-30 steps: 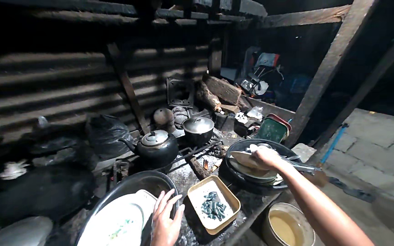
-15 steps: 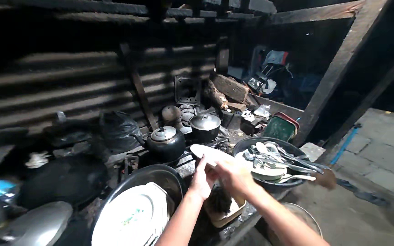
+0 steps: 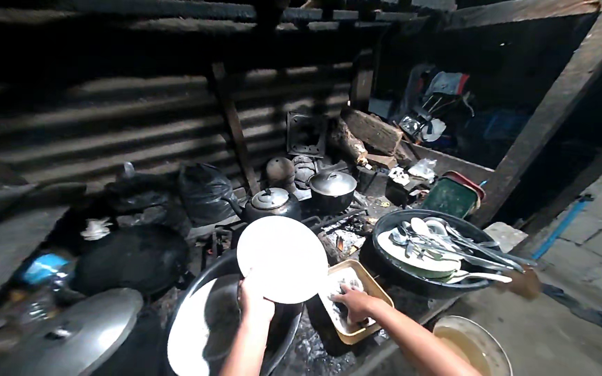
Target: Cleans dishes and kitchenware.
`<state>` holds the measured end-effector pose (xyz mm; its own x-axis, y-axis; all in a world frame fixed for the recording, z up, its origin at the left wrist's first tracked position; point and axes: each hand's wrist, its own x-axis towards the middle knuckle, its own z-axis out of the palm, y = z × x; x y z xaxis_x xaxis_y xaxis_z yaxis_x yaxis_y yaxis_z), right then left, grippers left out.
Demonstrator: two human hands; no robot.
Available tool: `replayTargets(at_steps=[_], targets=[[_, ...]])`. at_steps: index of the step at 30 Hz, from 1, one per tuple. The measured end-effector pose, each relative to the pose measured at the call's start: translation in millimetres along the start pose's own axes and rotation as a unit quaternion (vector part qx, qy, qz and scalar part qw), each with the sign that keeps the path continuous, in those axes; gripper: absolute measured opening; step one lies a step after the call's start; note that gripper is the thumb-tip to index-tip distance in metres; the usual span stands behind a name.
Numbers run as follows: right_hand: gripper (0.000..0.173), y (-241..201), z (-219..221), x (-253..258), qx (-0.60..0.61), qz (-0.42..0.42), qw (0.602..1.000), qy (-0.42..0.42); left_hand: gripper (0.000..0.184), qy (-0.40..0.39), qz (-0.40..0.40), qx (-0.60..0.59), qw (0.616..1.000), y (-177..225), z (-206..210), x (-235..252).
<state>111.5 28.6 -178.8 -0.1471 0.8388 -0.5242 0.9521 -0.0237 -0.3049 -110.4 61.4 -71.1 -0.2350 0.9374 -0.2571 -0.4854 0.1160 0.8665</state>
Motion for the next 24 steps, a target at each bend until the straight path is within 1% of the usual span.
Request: replayTargets(at_steps=[2,3,5,7,9,11,13,14,16,18,19,20,21,23,24], targets=[[0.06,1.8,0.5,2.8,-0.02,-0.037,0.999,0.027,0.036,0.001,-0.007,0.005,1.0,-1.7,-4.2,-1.0],[0.051,6.1,-1.0,3.3,-0.001,-0.054,0.998,0.042,0.037,0.0,-0.012,0.009,1.0,-3.2,-7.0,-0.9],[0.042,14.5,-8.3,0.8,0.109,-0.048,0.99,0.08,0.037,-0.003,-0.016,0.012,1.0,-5.5,-11.4,-0.9],[0.038,18.3,-14.1,-5.7,0.254,-0.007,0.957,0.137,0.036,-0.004,-0.02,0.01,1.0,-7.1,-14.3,-3.1],[0.037,17.9,-17.9,-8.0,0.372,0.045,0.906,0.196,0.036,-0.011,-0.024,0.01,1.0,-8.1,-14.8,-5.8],[0.043,17.1,-20.3,-5.6,0.428,0.097,0.868,0.234,0.037,-0.02,-0.026,0.012,0.999,-10.0,-13.2,-6.4],[0.048,16.6,-22.5,-4.2,0.458,0.12,0.845,0.25,0.039,-0.03,-0.028,0.018,0.999,-12.4,-10.5,-7.8],[0.046,15.0,-24.4,-5.6,0.479,0.119,0.831,0.257,0.039,-0.034,-0.028,0.022,0.999,-13.4,-9.2,-9.8],[0.04,4.5,-32.2,-13.4,0.542,0.1,0.786,0.28,0.038,-0.04,-0.028,0.028,0.998,-17.1,-6.4,-13.7],[0.034,-17.5,-45.1,-25.0,0.602,0.069,0.736,0.301,0.04,-0.055,-0.036,0.026,0.998,-23.0,-2.3,-16.2],[0.033,-33.6,-49.4,-30.1,0.611,0.052,0.726,0.311,0.041,-0.056,-0.043,0.025,0.997,-27.1,1.9,-18.1],[0.035,-50.9,-50.1,-34.1,0.599,0.026,0.736,0.315,0.041,-0.06,-0.049,0.022,0.997,-32.7,6.3,-19.7],[0.036,-67.8,-46.1,-36.0,0.569,-0.018,0.759,0.317,0.042,-0.067,-0.053,0.016,0.996,-38.9,10.7,-21.5],[0.045,-90.0,-28.3,-23.4,0.459,-0.132,0.813,0.333,0.043,-0.08,-0.063,0.004,0.995,-49.9,19.7,-25.8],[0.048,-94.9,-21.6,-13.5,0.392,-0.174,0.832,0.352,0.042,-0.08,-0.068,0.0,0.995,-53.8,24.1,-28.4]])
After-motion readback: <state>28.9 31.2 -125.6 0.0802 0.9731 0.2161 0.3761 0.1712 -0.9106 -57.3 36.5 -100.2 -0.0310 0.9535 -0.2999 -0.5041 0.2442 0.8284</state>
